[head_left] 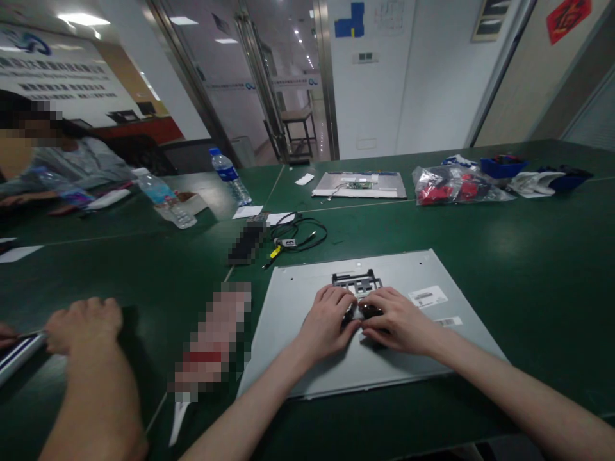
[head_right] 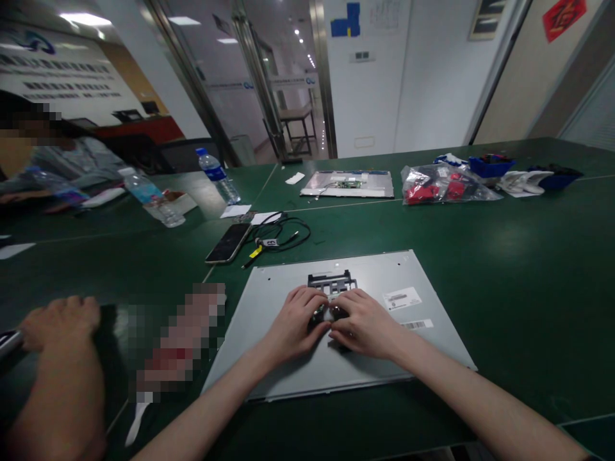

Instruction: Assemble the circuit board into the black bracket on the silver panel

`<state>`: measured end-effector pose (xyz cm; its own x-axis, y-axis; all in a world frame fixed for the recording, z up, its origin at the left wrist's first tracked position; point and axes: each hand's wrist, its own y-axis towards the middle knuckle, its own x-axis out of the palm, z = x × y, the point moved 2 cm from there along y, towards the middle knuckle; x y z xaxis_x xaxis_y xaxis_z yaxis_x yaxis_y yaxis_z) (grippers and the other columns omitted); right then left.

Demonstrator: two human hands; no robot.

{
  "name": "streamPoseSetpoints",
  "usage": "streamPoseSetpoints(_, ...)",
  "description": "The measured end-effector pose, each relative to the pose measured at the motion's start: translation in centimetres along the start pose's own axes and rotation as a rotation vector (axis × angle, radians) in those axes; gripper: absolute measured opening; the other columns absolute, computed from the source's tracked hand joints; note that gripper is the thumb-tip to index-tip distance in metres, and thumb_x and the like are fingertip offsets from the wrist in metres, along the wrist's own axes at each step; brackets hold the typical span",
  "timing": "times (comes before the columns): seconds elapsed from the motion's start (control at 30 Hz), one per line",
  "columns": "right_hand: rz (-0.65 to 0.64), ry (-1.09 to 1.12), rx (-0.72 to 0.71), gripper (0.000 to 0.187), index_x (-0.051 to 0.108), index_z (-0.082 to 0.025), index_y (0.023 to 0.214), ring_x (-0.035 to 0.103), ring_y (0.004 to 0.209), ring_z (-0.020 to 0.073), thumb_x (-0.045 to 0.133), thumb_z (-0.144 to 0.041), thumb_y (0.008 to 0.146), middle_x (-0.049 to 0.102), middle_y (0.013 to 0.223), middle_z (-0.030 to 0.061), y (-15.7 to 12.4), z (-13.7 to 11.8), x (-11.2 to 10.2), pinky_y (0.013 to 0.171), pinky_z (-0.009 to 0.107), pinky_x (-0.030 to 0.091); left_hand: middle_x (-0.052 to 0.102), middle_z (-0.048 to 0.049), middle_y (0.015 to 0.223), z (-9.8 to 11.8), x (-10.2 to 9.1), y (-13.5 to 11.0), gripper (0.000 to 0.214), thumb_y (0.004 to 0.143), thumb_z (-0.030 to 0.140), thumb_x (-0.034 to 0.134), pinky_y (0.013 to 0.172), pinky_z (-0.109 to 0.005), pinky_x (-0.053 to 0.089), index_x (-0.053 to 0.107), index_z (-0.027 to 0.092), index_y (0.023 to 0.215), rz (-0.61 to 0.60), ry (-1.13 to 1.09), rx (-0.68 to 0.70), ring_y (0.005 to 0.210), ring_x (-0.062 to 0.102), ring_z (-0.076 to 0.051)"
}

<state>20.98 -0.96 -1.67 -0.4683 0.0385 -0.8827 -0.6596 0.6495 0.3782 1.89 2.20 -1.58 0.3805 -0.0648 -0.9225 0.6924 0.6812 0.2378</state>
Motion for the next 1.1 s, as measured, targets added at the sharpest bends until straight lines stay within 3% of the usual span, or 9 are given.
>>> streamPoseSetpoints(0.2, 0.027, 0.027, 0.011, 0.012, 0.067, -0.021, 0.101, 0.056, 0.105, 0.0234, 0.058, -0.023, 0.094, 0.064, 0.11, 0.0077, -0.06, 0.06, 0.21, 0.093, 0.042, 0.046, 0.059, -0.0067, 0.111, 0.01, -0.07, 0.09, 0.025, 0.083, 0.026, 0.064, 0.103, -0.048, 0.037, 0.055, 0.022, 0.107, 0.002, -0.02, -0.008, 0.108, 0.052, -0.026)
streamPoseSetpoints(0.53, 0.018, -0.035, 0.022, 0.032, 0.058, -0.019, 0.122, 0.054, 0.114, 0.0263, 0.061, -0.02, 0.09, 0.059, 0.127, 0.0118, -0.07, 0.36, 0.33, 0.095, 0.044, 0.047, 0.059, -0.0076, 0.112, 0.05, 0.04, 0.14, 0.031, 0.083, 0.025, 0.063, 0.104, -0.05, 0.037, 0.053, 0.022, 0.113, 0.027, -0.032, -0.003, 0.109, 0.053, -0.027)
streamPoseSetpoints(0.8, -0.005, -0.074, 0.021, 0.026, 0.06, -0.017, 0.117, 0.051, 0.116, 0.0284, 0.059, -0.019, 0.091, 0.056, 0.13, 0.0132, 0.13, 0.01, 0.44, 0.097, 0.047, 0.047, 0.058, -0.0085, 0.116, 0.07, 0.14, 0.14, 0.037, 0.081, 0.026, 0.065, 0.105, -0.051, 0.036, 0.052, 0.022, 0.116, 0.015, -0.034, 0.002, 0.111, 0.052, -0.028)
streamPoseSetpoints(1.1, -0.003, -0.078, 0.046, 0.032, 0.056, -0.017, 0.122, 0.05, 0.118, 0.0291, 0.059, -0.02, 0.09, 0.054, 0.131, 0.0141, -0.08, 0.12, 0.54, 0.099, 0.048, 0.047, 0.057, -0.0083, 0.117, 0.32, -0.07, 0.2, 0.038, 0.079, 0.025, 0.066, 0.106, -0.051, 0.036, 0.053, 0.022, 0.115, -0.003, -0.038, -0.005, 0.112, 0.05, -0.028)
